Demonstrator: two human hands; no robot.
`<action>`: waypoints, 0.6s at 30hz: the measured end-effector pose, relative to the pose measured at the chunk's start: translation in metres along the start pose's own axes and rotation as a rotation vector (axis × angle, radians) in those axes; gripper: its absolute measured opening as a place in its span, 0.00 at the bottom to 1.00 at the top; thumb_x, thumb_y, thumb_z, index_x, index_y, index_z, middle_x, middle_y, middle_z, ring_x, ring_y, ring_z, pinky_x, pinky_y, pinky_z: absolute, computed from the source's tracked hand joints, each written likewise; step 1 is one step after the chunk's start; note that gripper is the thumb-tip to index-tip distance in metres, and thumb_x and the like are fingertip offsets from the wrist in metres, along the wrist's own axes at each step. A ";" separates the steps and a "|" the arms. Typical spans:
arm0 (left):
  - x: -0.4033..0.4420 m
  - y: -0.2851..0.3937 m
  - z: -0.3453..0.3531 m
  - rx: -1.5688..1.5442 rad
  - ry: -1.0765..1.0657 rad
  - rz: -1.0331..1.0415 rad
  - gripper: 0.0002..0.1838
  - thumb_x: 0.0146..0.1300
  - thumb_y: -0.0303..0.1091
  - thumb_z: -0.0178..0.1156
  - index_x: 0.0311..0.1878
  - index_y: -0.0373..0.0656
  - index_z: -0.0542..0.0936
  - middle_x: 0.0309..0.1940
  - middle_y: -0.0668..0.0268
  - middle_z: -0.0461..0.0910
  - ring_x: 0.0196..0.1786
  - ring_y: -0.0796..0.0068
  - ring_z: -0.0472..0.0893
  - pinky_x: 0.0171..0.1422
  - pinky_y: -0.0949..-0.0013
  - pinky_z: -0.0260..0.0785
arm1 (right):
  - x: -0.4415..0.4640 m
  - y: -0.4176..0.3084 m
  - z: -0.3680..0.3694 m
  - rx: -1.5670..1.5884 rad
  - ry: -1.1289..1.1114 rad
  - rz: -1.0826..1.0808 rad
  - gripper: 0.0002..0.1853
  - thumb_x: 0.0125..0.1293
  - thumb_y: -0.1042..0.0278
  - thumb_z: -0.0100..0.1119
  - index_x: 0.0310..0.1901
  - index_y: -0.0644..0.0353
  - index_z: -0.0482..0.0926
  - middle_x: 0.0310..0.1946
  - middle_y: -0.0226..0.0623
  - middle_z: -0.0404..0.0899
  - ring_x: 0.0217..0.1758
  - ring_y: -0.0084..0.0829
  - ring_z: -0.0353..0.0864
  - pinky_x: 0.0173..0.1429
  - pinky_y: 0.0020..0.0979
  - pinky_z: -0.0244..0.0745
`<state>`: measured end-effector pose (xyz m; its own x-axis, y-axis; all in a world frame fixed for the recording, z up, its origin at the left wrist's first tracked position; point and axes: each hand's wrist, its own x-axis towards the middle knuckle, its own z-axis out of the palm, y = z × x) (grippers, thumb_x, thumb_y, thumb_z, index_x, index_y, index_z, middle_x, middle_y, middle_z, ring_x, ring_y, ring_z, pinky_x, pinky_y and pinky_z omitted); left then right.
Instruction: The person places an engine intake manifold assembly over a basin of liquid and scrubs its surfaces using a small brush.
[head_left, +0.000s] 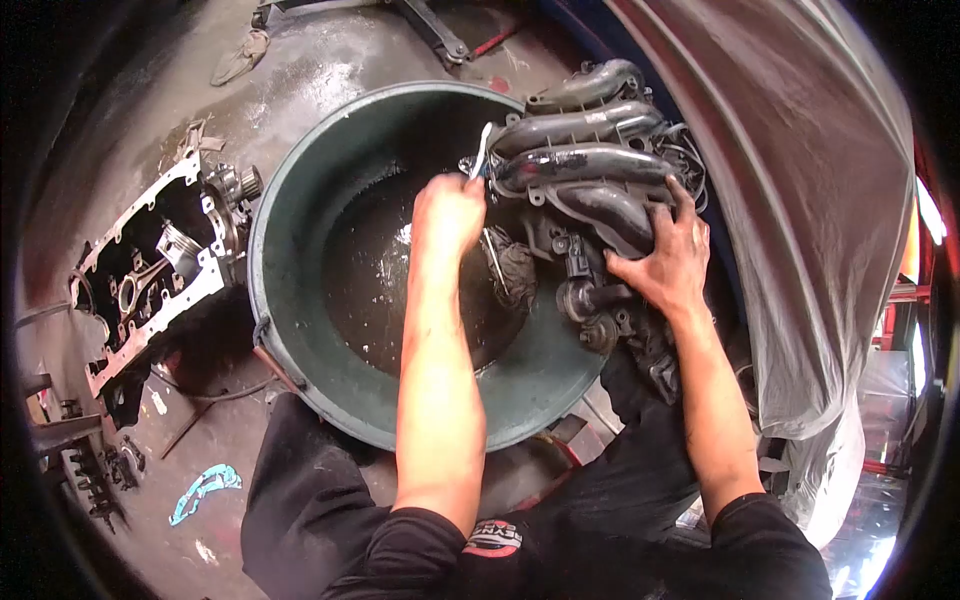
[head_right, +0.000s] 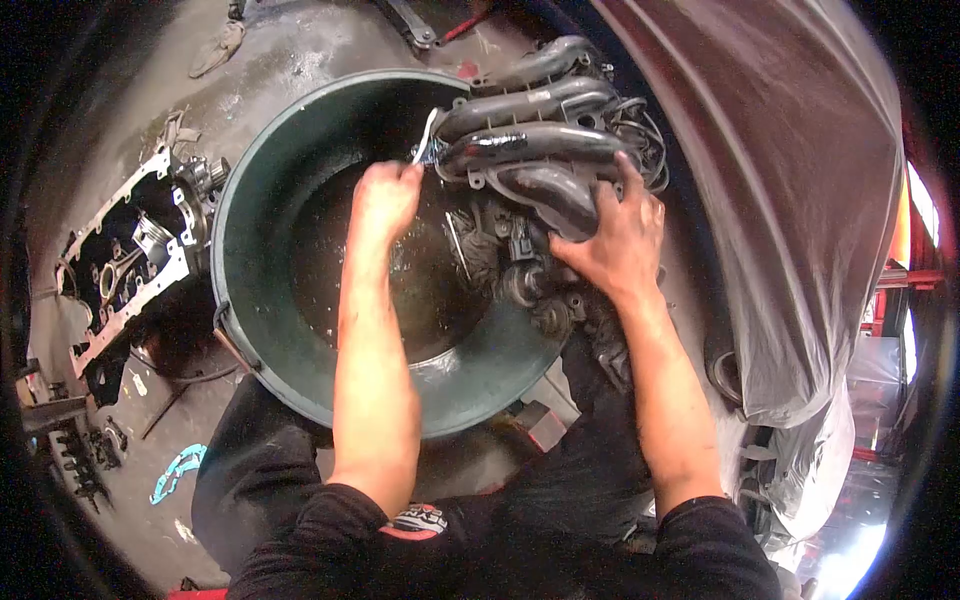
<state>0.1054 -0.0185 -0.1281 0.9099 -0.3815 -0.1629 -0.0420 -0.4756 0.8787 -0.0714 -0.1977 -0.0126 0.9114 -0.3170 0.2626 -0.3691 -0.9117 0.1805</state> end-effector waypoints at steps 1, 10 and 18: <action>-0.006 -0.007 -0.004 0.044 -0.033 -0.025 0.19 0.66 0.43 0.55 0.37 0.32 0.83 0.40 0.41 0.81 0.49 0.41 0.81 0.55 0.49 0.72 | -0.001 0.001 0.002 0.004 0.015 -0.010 0.37 0.35 0.51 0.78 0.49 0.64 0.80 0.70 0.48 0.62 0.64 0.53 0.70 0.65 0.49 0.66; -0.030 0.008 -0.017 -0.064 0.143 -0.206 0.19 0.66 0.46 0.56 0.38 0.36 0.84 0.39 0.42 0.82 0.48 0.42 0.81 0.54 0.47 0.71 | -0.001 0.006 0.005 0.031 0.011 0.021 0.38 0.35 0.51 0.79 0.50 0.64 0.80 0.70 0.46 0.62 0.65 0.51 0.70 0.66 0.49 0.65; -0.035 -0.001 0.001 -0.075 -0.037 -0.156 0.19 0.64 0.45 0.60 0.34 0.34 0.83 0.36 0.40 0.81 0.45 0.41 0.81 0.49 0.49 0.72 | 0.000 -0.001 0.003 -0.003 0.026 -0.029 0.37 0.36 0.52 0.78 0.48 0.65 0.79 0.69 0.48 0.62 0.65 0.53 0.69 0.66 0.50 0.65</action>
<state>0.0728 -0.0051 -0.1237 0.8869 -0.3373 -0.3157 0.1309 -0.4718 0.8719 -0.0701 -0.1980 -0.0153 0.9164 -0.2839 0.2821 -0.3437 -0.9194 0.1912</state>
